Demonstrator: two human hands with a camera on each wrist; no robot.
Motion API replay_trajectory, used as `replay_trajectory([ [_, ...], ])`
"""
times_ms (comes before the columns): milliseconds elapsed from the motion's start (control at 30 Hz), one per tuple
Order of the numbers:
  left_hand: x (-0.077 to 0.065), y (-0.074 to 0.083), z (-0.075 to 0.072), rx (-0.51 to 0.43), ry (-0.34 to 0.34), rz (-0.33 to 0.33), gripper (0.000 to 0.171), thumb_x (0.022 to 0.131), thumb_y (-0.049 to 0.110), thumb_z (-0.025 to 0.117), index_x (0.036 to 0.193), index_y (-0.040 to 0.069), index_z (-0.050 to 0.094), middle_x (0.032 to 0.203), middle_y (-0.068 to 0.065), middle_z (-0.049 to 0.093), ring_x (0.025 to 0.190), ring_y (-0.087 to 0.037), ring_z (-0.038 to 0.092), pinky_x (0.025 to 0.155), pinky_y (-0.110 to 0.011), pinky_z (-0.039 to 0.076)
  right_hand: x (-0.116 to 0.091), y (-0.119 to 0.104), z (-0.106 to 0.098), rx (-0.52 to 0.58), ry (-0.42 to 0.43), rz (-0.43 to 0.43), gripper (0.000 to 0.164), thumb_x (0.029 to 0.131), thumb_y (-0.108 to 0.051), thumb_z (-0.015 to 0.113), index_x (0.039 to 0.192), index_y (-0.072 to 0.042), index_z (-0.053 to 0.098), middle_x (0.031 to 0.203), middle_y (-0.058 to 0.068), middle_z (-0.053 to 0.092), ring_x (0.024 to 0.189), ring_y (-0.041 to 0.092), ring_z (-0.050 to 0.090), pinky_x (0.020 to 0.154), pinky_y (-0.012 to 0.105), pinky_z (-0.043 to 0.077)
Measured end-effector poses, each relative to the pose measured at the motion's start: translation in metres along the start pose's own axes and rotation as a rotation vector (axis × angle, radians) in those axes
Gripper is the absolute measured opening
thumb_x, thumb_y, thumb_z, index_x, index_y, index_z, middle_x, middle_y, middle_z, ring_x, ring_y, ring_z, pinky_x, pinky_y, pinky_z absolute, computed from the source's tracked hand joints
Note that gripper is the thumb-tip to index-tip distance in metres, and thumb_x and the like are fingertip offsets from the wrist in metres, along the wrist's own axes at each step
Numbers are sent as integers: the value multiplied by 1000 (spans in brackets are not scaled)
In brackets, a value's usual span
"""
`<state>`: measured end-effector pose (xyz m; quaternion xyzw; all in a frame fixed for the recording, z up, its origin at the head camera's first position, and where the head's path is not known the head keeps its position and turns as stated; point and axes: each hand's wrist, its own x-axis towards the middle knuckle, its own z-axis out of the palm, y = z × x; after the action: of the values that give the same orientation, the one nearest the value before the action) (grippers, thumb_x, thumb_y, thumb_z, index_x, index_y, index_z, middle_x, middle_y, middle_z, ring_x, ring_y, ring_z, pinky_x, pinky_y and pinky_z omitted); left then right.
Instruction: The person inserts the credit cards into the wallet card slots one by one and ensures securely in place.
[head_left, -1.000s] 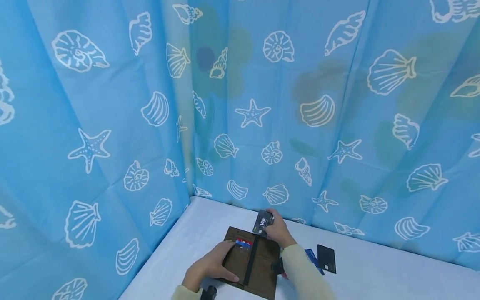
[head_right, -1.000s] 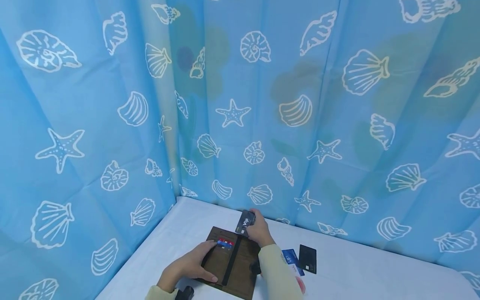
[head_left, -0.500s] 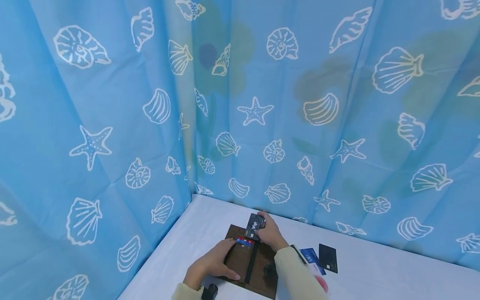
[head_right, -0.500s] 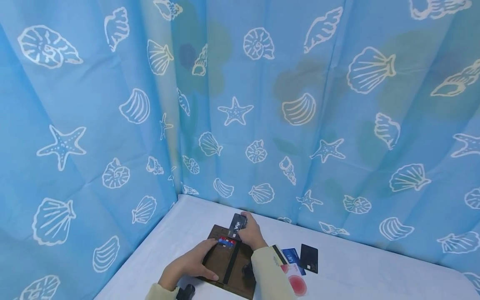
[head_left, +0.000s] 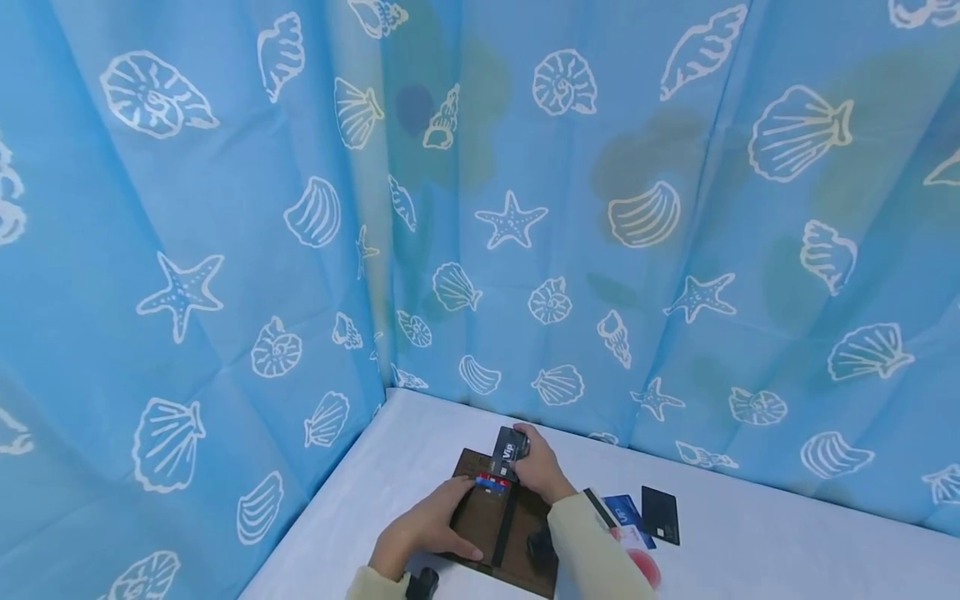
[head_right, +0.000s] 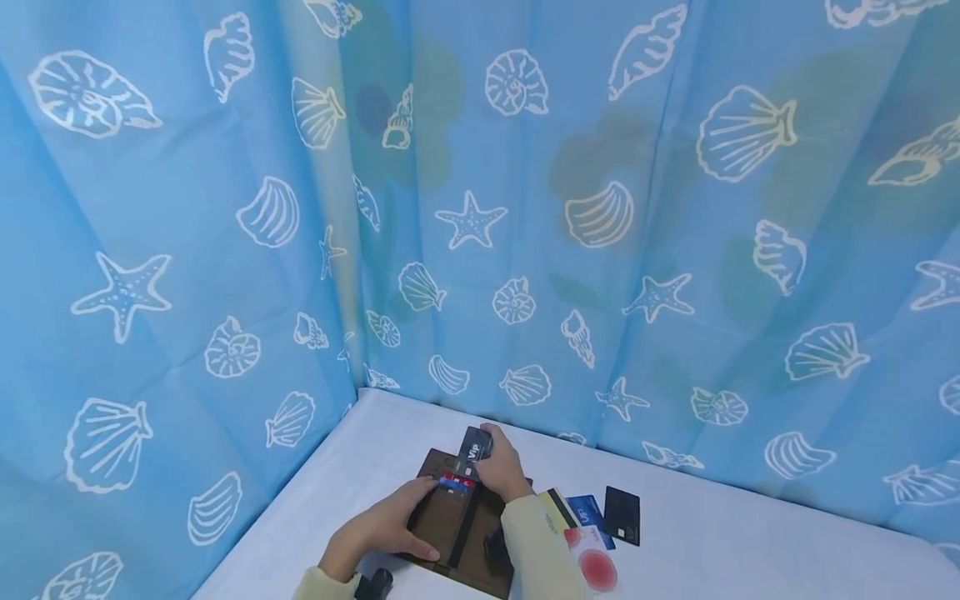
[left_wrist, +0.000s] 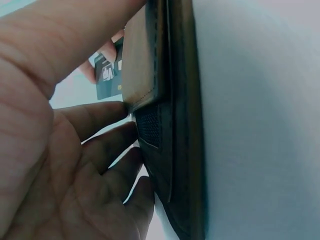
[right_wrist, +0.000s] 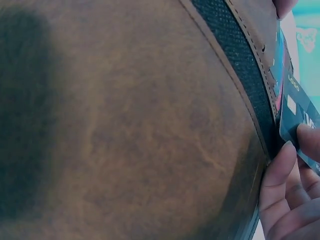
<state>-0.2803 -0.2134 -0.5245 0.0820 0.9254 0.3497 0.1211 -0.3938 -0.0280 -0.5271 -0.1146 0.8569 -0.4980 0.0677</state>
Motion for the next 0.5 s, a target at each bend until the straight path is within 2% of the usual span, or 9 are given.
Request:
replay_trajectory([
  [100,1,0,-2,5,2,-3,101,70,38,90,150,7,36,156,-18,36,143,-36,35,116,-58,34,1,-2,1,-27,13,-15,62,86,6,64,144,-8,43,138,25,49,109,37,54,85,47,58],
  [200,1,0,-3,3,11,0,102,69,37,91,150,7,36,156,-18,36,143,-36,35,116,-58,34,2,-4,2,-47,27,-30,61,86,4,64,143,-8,43,141,24,48,115,37,53,99,55,51],
  [267,2,0,-3,4,15,6,102,69,36,91,150,6,36,156,-18,36,143,-37,35,116,-59,34,3,-5,3,-57,39,-39,61,86,3,65,142,-8,44,141,23,48,117,37,52,104,57,48],
  [400,2,0,-2,5,6,12,102,69,36,90,149,5,36,156,-20,34,144,-39,34,116,-59,34,1,-6,5,-78,42,-49,59,85,3,67,139,-7,46,140,24,50,115,38,54,103,58,48],
  [500,1,-2,0,13,0,27,102,70,37,90,149,4,36,156,-21,34,144,-39,34,116,-59,34,-1,-4,7,-94,31,-51,60,84,2,69,139,-6,47,138,24,52,108,35,56,97,54,52],
])
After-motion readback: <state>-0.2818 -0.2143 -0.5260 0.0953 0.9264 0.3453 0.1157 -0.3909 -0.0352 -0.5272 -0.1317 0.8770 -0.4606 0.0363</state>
